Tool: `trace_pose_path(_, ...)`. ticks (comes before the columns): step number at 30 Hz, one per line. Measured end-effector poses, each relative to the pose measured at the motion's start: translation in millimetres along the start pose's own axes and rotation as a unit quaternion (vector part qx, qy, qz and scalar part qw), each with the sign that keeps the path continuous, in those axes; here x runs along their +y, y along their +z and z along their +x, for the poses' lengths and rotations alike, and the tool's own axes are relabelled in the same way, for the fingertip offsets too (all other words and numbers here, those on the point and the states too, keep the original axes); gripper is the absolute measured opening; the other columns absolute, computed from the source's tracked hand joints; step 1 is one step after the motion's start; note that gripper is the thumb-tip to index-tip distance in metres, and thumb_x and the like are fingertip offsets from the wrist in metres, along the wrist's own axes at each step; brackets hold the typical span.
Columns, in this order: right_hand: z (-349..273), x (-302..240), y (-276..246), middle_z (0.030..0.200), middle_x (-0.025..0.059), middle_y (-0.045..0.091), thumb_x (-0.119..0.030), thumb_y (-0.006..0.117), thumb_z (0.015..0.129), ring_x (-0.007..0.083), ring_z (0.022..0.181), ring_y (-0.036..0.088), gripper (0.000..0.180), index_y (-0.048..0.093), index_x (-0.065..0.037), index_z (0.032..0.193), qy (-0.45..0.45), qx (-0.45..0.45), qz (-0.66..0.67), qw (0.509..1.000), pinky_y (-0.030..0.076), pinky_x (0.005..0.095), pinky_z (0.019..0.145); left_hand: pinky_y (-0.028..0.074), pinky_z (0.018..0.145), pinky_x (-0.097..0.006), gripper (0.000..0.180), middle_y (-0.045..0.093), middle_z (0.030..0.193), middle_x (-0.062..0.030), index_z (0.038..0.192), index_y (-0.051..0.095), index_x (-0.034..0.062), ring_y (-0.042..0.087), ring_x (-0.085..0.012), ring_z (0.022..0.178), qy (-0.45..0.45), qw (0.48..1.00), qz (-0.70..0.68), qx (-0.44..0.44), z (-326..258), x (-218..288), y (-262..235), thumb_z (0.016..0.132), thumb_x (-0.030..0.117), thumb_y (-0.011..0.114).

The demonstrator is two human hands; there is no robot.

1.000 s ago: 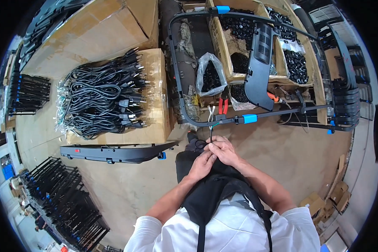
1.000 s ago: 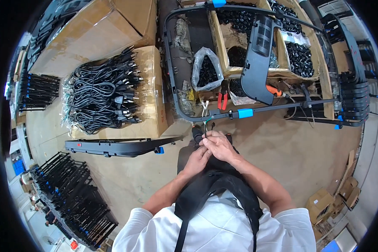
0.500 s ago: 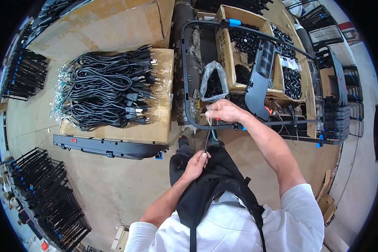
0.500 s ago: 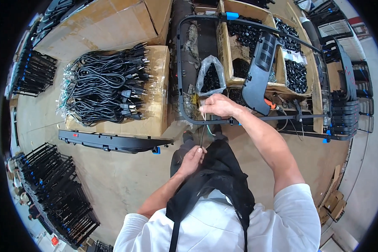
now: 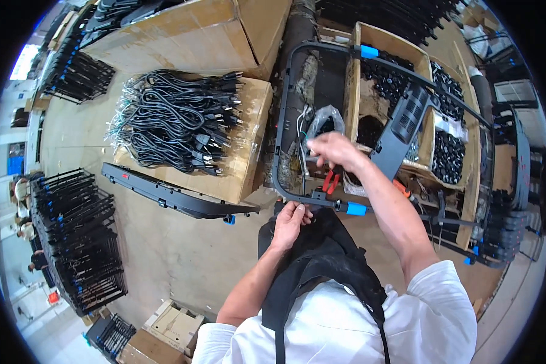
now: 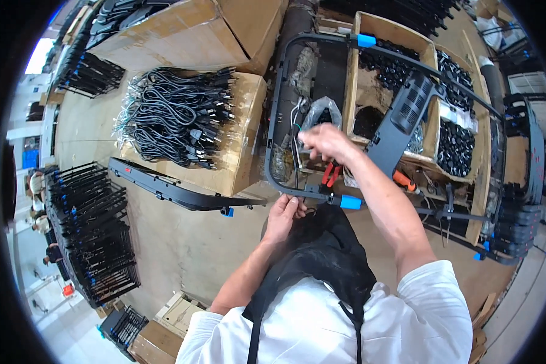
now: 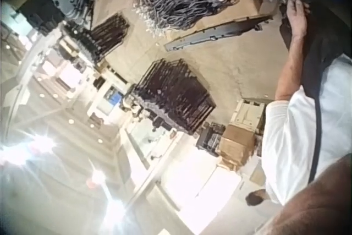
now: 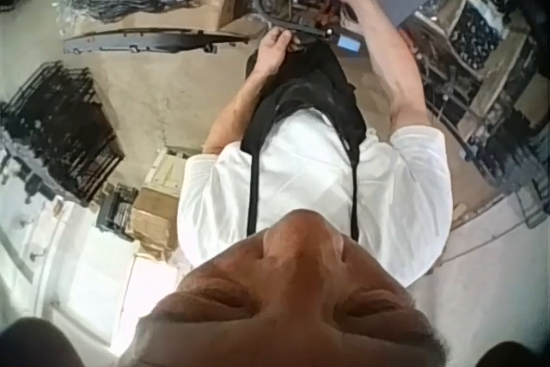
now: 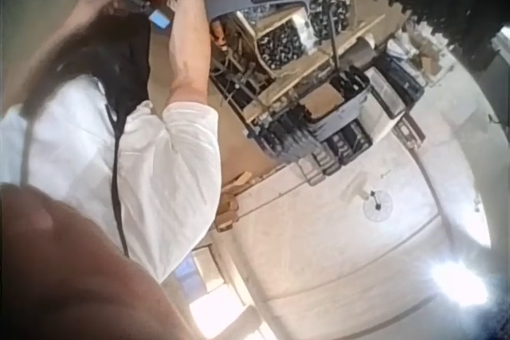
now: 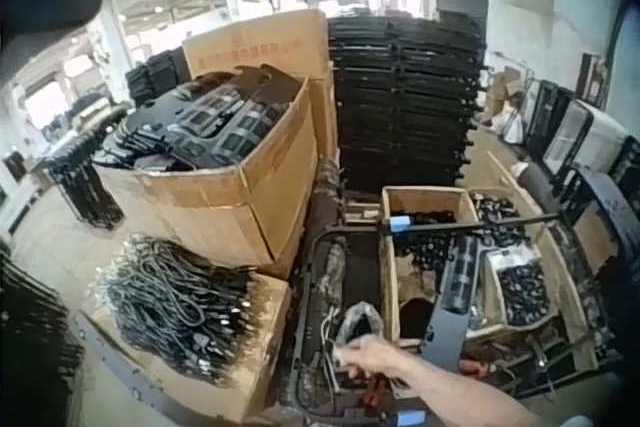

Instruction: Assemble machinery parts by connecting internal wires and fastening plastic covers with screws.

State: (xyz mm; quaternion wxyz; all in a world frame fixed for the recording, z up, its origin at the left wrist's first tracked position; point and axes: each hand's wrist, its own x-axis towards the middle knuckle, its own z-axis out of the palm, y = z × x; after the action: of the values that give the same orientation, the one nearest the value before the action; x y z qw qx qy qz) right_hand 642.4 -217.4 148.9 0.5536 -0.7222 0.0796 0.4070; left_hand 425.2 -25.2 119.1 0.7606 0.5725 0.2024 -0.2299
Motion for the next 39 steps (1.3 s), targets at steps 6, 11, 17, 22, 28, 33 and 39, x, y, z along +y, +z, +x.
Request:
trace_pose_path(6,1,2,36,0.075,0.0008,0.066,-0.028,0.068,0.101,0.0087,0.056,0.059,0.028,0.07,-0.002,0.091,-0.11,0.042,0.07,0.991,0.046,0.0267,0.051,0.054,0.076,-0.029,0.014,0.069,0.096,-0.0049,0.109,0.062,0.0044,0.062,-0.0118,0.081,-0.005,0.994,-0.092,0.064,2,-7,12,0.111,0.018,0.058)
trace_pose_path(11,5,-1,34,0.073,0.0017,0.067,-0.029,0.074,0.096,0.0095,0.056,0.059,0.027,0.073,-0.002,0.095,-0.079,0.018,0.012,0.997,0.047,0.0278,0.052,0.054,0.076,-0.028,0.008,0.068,0.096,-0.0045,0.108,0.061,0.0051,0.061,-0.011,0.079,-0.001,0.993,-0.072,0.094,0,0,17,0.109,0.013,0.06)
trace_pose_path(17,15,9,35,0.073,0.0022,0.068,-0.027,0.079,0.09,0.01,0.056,0.059,0.028,0.076,-0.001,0.099,-0.096,0.019,0.046,0.994,0.047,0.0274,0.052,0.056,0.078,-0.029,0.007,0.068,0.096,-0.005,0.109,0.061,0.0047,0.062,-0.0128,0.081,0.008,0.988,-0.115,0.102,-1,-6,20,0.108,0.012,0.061)
trace_pose_path(22,10,-16,-35,0.086,0.0096,0.079,-0.027,0.073,0.086,0.0183,0.071,0.074,0.029,0.081,-0.005,0.105,-0.085,0.0,-0.17,0.982,0.058,0.0329,0.065,0.057,0.084,-0.031,0.01,0.07,0.098,-0.0063,0.11,0.062,0.003,0.067,-0.015,0.087,0.011,0.989,-0.113,0.095,-5,1,20,0.108,0.012,0.06)
trace_pose_path(28,27,-12,-56,0.086,0.0178,0.077,-0.015,0.064,0.084,0.0405,0.082,0.074,0.017,0.08,-0.009,0.084,-0.278,0.112,-0.568,0.766,0.06,0.0514,0.077,0.057,0.083,-0.031,0.015,0.072,0.097,-0.0066,0.115,0.063,0.0019,0.069,-0.0147,0.086,-0.009,0.99,-0.124,0.073,-4,-12,6,0.108,0.015,0.062)
trace_pose_path(33,61,44,-26,0.084,0.0153,0.076,-0.024,0.066,0.088,0.0347,0.09,0.075,0.02,0.078,-0.008,0.091,-0.25,0.024,-0.724,0.642,0.059,0.0463,0.082,0.057,0.081,-0.029,0.019,0.073,0.099,-0.0074,0.118,0.063,0.0004,0.069,-0.0142,0.084,-0.04,0.988,-0.14,0.047,1,-6,6,0.108,0.017,0.063)
trace_pose_path(39,66,41,-22,0.088,0.0144,0.076,-0.029,0.07,0.091,0.0328,0.09,0.075,0.022,0.073,-0.008,0.094,-0.249,-0.038,-0.738,0.626,0.058,0.0458,0.08,0.058,0.082,-0.03,0.016,0.071,0.1,-0.0075,0.113,0.062,0.0021,0.069,-0.015,0.086,-0.053,0.99,-0.129,0.016,5,-4,-3,0.11,0.018,0.06)
